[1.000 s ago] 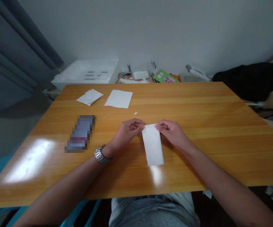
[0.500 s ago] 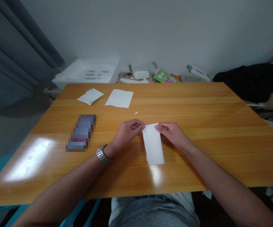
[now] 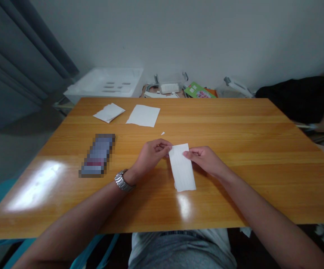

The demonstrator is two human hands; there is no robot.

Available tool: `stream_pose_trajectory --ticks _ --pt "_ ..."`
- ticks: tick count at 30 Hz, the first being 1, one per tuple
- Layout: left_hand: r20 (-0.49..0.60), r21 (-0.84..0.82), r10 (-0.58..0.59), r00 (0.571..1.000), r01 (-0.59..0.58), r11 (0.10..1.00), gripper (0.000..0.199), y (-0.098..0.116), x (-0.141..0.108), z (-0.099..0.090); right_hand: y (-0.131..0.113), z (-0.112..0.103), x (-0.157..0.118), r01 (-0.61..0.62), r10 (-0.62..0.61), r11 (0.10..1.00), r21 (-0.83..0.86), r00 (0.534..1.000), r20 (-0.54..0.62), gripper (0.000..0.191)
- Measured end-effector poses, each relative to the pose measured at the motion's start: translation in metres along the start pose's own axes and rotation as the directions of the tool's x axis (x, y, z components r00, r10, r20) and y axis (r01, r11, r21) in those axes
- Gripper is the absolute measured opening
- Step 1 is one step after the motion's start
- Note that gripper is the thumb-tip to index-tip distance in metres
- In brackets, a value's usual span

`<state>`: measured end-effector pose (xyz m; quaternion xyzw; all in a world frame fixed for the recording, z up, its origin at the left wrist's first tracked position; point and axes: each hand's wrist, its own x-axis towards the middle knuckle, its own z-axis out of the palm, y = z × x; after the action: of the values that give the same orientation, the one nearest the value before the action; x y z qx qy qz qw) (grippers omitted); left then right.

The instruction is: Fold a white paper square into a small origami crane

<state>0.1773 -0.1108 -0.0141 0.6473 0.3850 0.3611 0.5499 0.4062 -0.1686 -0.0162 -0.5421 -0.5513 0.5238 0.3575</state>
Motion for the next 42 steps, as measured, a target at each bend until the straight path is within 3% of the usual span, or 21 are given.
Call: stream_pose_trajectory --ticks 10,21,25,29,42 --pt "-0.025 0.011 0.000 1.000 0.000 1.000 0.025 -0.008 0.002 -0.004 0.003 -0.001 0.000 0.020 -0.021 1.000 0.017 0.999 0.026 0.045" --pt "0.255 0.204 0.056 0.965 -0.110 0.973 0.026 0.008 -0.004 0.002 0.001 0.006 -0.002 -0.022 0.039 0.997 -0.074 0.971 0.238 0.050" --pt "0.216 0.327 0.111 0.970 -0.180 0.928 0.026 0.003 -0.004 0.006 0.003 0.007 -0.002 -0.007 0.020 0.998 -0.058 0.972 0.235 0.047" --pt "0.147 0.344 0.167 0.975 -0.209 0.916 0.027 0.002 -0.003 0.006 0.002 0.005 -0.002 0.004 0.006 0.998 -0.055 0.981 0.194 0.048" --pt "-0.003 0.325 0.173 0.985 -0.163 0.932 0.028 0.000 0.006 -0.009 -0.001 -0.004 0.000 0.005 0.010 0.997 -0.082 0.984 0.179 0.050"
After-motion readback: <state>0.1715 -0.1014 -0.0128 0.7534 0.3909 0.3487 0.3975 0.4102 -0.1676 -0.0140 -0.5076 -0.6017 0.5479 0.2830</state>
